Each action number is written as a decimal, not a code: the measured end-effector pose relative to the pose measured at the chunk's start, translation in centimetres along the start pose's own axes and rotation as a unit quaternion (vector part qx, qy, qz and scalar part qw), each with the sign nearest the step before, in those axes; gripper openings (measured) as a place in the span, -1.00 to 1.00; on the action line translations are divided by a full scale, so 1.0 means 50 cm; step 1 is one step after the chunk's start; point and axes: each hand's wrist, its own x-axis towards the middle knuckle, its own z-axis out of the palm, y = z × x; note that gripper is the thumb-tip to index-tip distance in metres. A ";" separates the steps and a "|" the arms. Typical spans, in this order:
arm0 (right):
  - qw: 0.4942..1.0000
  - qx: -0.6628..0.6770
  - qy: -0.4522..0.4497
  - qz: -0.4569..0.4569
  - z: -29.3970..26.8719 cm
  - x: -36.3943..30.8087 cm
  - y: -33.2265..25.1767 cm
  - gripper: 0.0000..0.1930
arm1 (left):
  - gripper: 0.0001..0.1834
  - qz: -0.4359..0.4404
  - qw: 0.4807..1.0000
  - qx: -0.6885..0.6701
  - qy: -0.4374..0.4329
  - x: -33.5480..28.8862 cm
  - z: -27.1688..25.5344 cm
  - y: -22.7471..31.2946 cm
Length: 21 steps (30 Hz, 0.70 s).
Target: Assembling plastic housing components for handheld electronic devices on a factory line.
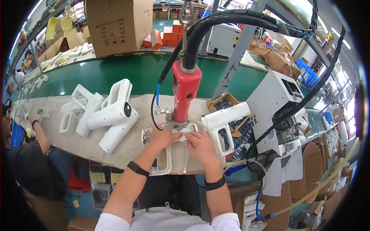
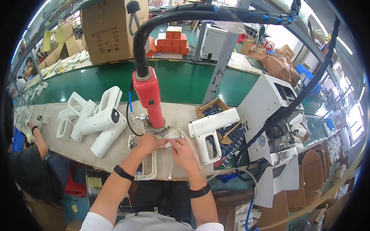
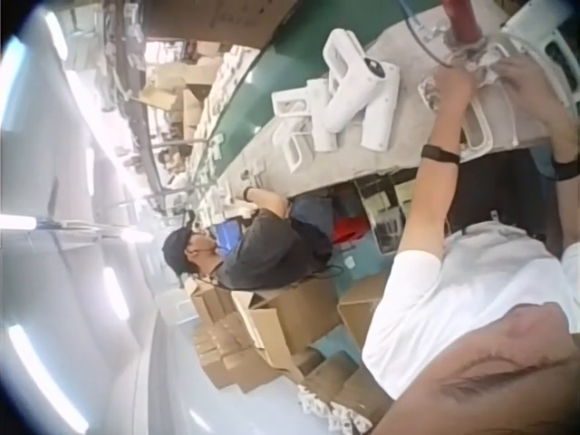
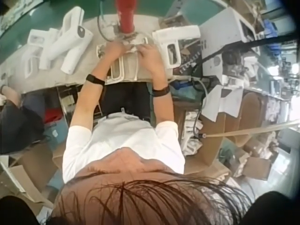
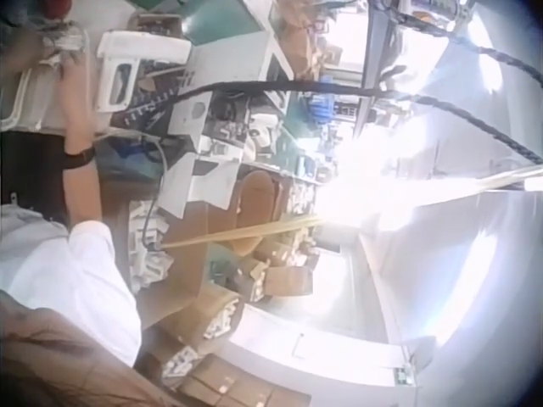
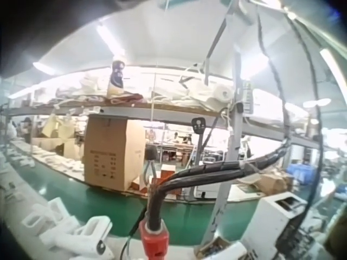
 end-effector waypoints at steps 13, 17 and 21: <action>0.980 -0.188 -0.015 -0.062 0.045 -0.012 0.006 -0.68 | -0.29 0.093 0.992 -0.078 0.040 0.013 0.044 -0.047; 0.963 -0.252 -0.037 -0.085 0.037 -0.015 -0.002 -0.57 | -0.46 0.087 0.993 -0.018 -0.081 -0.006 -0.003 -0.024; 0.943 -0.307 -0.100 -0.085 0.033 -0.022 -0.023 -0.52 | -0.45 0.035 0.991 0.026 -0.123 0.014 0.041 -0.049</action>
